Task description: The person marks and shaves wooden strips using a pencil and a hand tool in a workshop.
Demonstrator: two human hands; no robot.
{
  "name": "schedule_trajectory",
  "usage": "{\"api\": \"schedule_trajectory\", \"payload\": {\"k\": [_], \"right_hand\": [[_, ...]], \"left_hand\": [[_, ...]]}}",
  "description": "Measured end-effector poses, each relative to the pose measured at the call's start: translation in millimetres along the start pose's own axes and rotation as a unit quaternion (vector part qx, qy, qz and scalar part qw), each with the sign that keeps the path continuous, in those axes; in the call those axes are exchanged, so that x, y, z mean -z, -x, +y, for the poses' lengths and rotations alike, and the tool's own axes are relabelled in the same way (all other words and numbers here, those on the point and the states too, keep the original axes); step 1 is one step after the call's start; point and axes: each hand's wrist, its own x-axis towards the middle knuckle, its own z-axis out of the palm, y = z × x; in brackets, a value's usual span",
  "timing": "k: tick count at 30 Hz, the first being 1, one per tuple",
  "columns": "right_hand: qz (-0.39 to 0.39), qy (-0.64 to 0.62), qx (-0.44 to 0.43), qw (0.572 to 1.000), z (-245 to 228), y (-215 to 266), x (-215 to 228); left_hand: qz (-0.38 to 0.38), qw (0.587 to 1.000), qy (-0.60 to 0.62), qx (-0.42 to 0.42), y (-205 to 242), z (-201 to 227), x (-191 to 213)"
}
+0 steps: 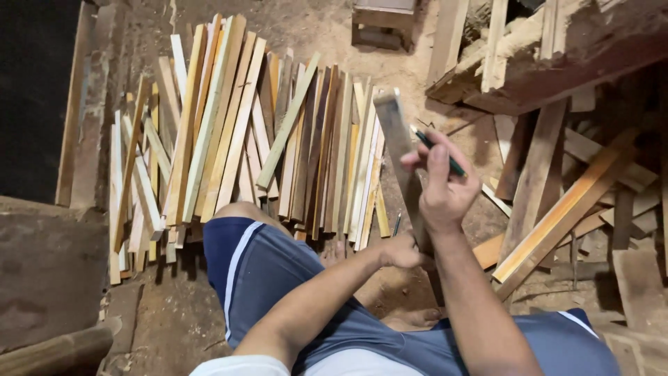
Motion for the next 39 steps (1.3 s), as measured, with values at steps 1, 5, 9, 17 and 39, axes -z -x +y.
{"api": "schedule_trajectory", "payload": {"k": [1, 5, 9, 17, 39], "right_hand": [[0.002, 0.001, 0.003, 1.000, -5, -4, -4], [-0.016, 0.034, 0.021, 0.999, -26, -17, -18], [-0.038, 0.106, -0.006, 0.994, -32, -17, -14], [-0.057, 0.128, -0.037, 0.989, -19, -6, 1], [-0.041, 0.183, -0.042, 0.981, -7, 0, 29]], "left_hand": [[-0.002, 1.000, -0.003, -0.002, -2, -9, -4], [-0.028, 0.989, 0.114, -0.090, 1, -18, -10], [-0.031, 0.989, 0.131, -0.067, 3, -19, -7], [-0.008, 0.987, 0.148, -0.053, 4, -14, 0], [0.007, 0.992, 0.122, -0.014, 2, 8, 3]]}}
